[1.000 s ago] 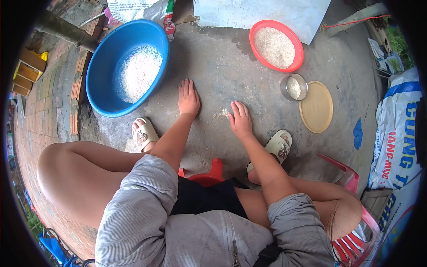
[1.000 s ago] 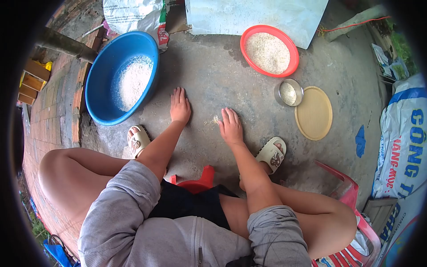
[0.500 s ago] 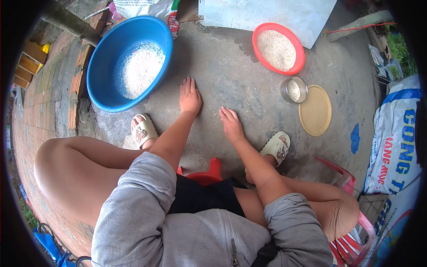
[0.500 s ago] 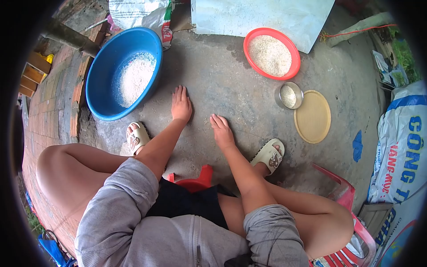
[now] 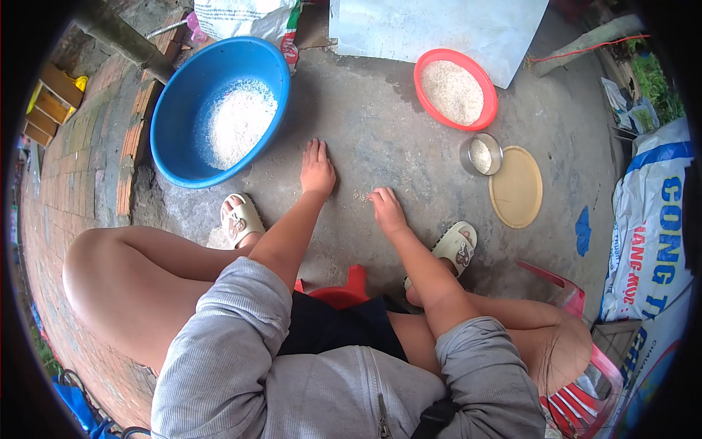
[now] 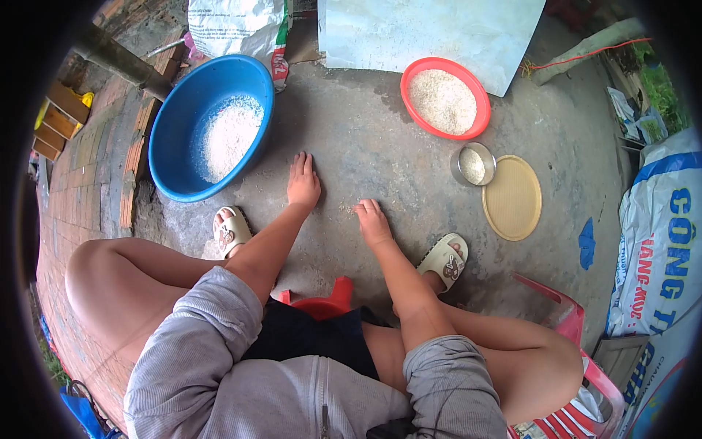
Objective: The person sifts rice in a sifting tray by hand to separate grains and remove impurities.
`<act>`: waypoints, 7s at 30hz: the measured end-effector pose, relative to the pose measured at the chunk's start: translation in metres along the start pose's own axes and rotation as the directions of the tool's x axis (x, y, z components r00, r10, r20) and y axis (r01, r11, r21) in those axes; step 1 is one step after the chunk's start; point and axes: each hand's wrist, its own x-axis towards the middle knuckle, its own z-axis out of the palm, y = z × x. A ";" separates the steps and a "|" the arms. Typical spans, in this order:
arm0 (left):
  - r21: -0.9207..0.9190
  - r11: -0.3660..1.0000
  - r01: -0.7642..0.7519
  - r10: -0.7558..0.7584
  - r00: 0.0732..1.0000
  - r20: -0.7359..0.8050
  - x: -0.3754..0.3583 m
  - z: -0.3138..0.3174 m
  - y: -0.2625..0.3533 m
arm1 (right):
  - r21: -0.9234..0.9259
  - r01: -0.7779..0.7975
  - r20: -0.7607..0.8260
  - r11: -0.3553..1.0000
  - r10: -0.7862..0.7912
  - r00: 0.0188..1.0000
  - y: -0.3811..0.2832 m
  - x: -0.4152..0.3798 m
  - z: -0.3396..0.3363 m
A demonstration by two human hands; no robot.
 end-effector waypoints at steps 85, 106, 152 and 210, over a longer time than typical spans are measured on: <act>-0.766 -0.128 0.630 -0.205 0.738 0.642 0.062 -0.018 0.036 | -0.055 0.339 0.273 0.939 -0.313 0.910 0.009 -0.010 -0.029; -0.801 -0.107 0.589 -0.051 0.801 0.596 0.125 -0.030 0.184 | 0.165 -0.409 -0.500 0.898 0.433 0.750 0.103 0.182 -0.175; -0.216 0.685 -0.696 0.703 0.553 0.448 -0.036 -0.012 0.037 | -0.145 0.040 0.232 0.989 -0.006 0.973 0.005 0.039 -0.011; -0.210 0.777 -0.594 0.627 0.699 0.343 0.006 -0.009 0.039 | -0.085 0.138 0.145 0.987 -0.125 0.981 0.018 -0.033 -0.040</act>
